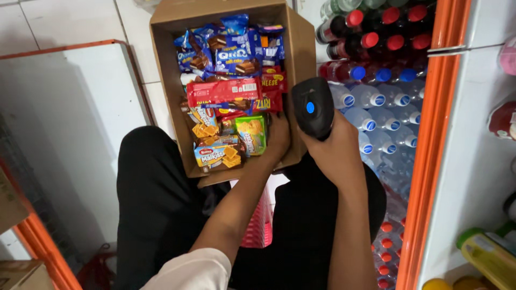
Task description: The person picks up packaged snacks from a cardboard box, scans their barcodes using a handheld barcode scanner, and places them onto store shelves.
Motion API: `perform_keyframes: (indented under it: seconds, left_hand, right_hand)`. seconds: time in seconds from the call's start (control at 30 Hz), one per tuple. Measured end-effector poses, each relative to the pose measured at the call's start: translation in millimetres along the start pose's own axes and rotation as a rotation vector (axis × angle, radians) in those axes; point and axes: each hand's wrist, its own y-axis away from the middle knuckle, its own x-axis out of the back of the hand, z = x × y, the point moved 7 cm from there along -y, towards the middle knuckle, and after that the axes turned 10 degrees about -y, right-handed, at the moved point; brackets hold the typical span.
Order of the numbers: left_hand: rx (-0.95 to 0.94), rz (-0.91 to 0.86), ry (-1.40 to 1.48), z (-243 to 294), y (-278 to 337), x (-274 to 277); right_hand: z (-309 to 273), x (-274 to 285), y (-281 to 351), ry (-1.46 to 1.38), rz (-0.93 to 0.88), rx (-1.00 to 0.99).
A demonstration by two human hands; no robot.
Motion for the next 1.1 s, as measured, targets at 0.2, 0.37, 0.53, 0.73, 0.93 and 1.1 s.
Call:
perform_keyframes:
  seconds: [0.2, 0.37, 0.53, 0.73, 0.93, 1.1]
  left_hand:
    - [0.027, -0.359, 0.22, 8, 5, 17]
    - [0.017, -0.209, 0.305, 0, -20, -17]
    - [0.109, -0.171, 0.313, -14, -30, -42]
    - [0.004, -0.134, 0.251, -10, -9, -5]
    - [0.033, -0.114, 0.298, -4, 51, 92]
    - [-0.427, -0.067, 0.322, -17, 97, 238]
  right_hand:
    - [1, -1, 3, -0.031, -0.022, 0.04]
    - [2, 1, 1, -0.075, -0.02, 0.05]
    - [23, 7, 1, -0.002, 0.003, -0.073]
    - [36, 26, -2, 0.037, 0.066, -0.102]
    - [54, 25, -2, 0.074, 0.064, -0.068]
    - [64, 29, 6, 0.061, 0.114, -0.121]
